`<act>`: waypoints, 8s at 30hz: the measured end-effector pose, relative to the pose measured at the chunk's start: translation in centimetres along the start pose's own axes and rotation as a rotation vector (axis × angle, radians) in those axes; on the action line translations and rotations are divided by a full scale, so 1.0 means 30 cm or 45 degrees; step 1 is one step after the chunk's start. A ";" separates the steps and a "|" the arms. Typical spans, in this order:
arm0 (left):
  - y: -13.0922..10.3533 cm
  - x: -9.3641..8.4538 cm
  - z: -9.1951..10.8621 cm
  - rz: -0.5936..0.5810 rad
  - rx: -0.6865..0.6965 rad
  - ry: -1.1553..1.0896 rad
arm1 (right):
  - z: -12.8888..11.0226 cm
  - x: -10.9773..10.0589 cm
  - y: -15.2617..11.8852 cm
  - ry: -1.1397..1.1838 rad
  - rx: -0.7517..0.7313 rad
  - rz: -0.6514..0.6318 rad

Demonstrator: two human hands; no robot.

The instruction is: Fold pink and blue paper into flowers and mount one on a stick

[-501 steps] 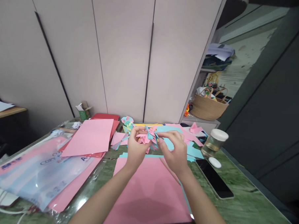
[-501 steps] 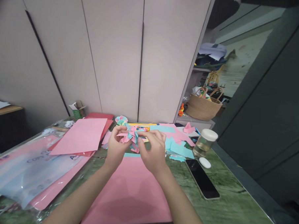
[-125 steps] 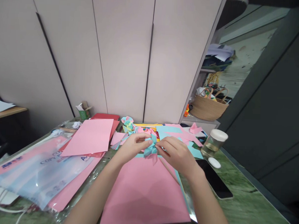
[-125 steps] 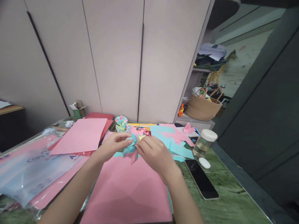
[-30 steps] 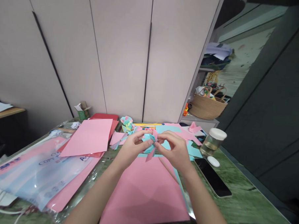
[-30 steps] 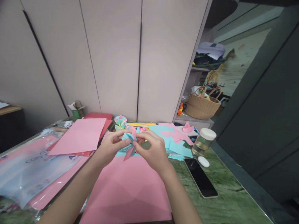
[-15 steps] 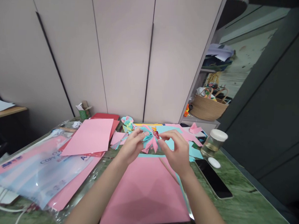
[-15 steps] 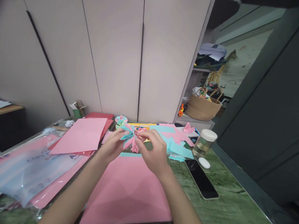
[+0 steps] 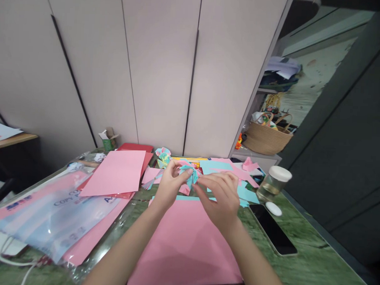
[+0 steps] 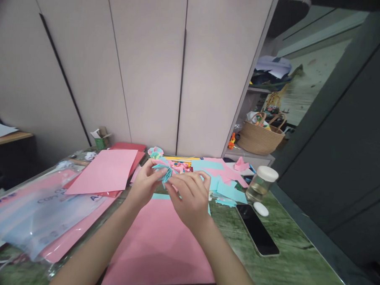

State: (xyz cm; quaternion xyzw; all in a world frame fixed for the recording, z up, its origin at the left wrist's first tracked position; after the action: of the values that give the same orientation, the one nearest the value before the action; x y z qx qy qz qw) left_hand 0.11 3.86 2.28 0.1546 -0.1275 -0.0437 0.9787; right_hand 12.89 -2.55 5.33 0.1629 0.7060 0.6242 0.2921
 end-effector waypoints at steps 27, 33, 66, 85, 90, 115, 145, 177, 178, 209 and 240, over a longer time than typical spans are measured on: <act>0.000 -0.016 0.018 -0.355 -0.025 0.538 | 0.128 0.000 0.018 0.590 0.524 -0.385; -0.027 -0.023 0.111 -0.083 0.484 0.810 | 0.152 0.007 0.011 0.818 0.644 -0.646; -0.102 0.022 0.189 -0.247 0.803 0.797 | 0.032 -0.081 0.058 0.532 0.044 -0.482; -0.113 0.035 0.207 -0.206 0.918 0.843 | 0.033 -0.093 0.062 0.536 0.033 -0.446; -0.124 0.040 0.214 -0.173 1.015 0.867 | 0.031 -0.095 0.063 0.541 0.015 -0.423; -0.084 0.028 0.143 -0.496 0.675 0.787 | 0.062 -0.054 0.045 0.599 0.281 -0.525; -0.126 0.034 0.186 -0.245 1.191 0.779 | 0.026 -0.069 0.045 0.573 0.048 -0.161; -0.056 0.011 0.107 -0.414 0.283 0.809 | 0.087 0.005 0.012 0.237 0.234 -0.682; -0.056 0.011 0.107 -0.398 0.305 0.828 | 0.087 0.005 0.012 0.224 0.222 -0.678; -0.138 0.044 0.176 -0.373 1.397 1.291 | 0.041 -0.053 0.025 0.025 -0.278 -0.520; -0.049 0.025 0.095 -0.421 0.437 1.111 | 0.119 0.027 -0.006 0.082 0.106 -0.834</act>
State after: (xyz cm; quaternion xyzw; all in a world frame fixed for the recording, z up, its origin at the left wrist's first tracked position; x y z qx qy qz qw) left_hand 0.03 1.55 4.62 0.3357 0.3148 -0.1079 0.8812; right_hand 14.48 0.70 4.81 -0.0808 0.7548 0.4724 0.4479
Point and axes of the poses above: each hand's wrist, its own y-axis towards the middle knuckle, its own x-axis out of the palm, z = x × y, the point moved 5 cm from there along y, towards the middle knuckle, and after that the axes turned 6 degrees about y, right-handed, at the moved point
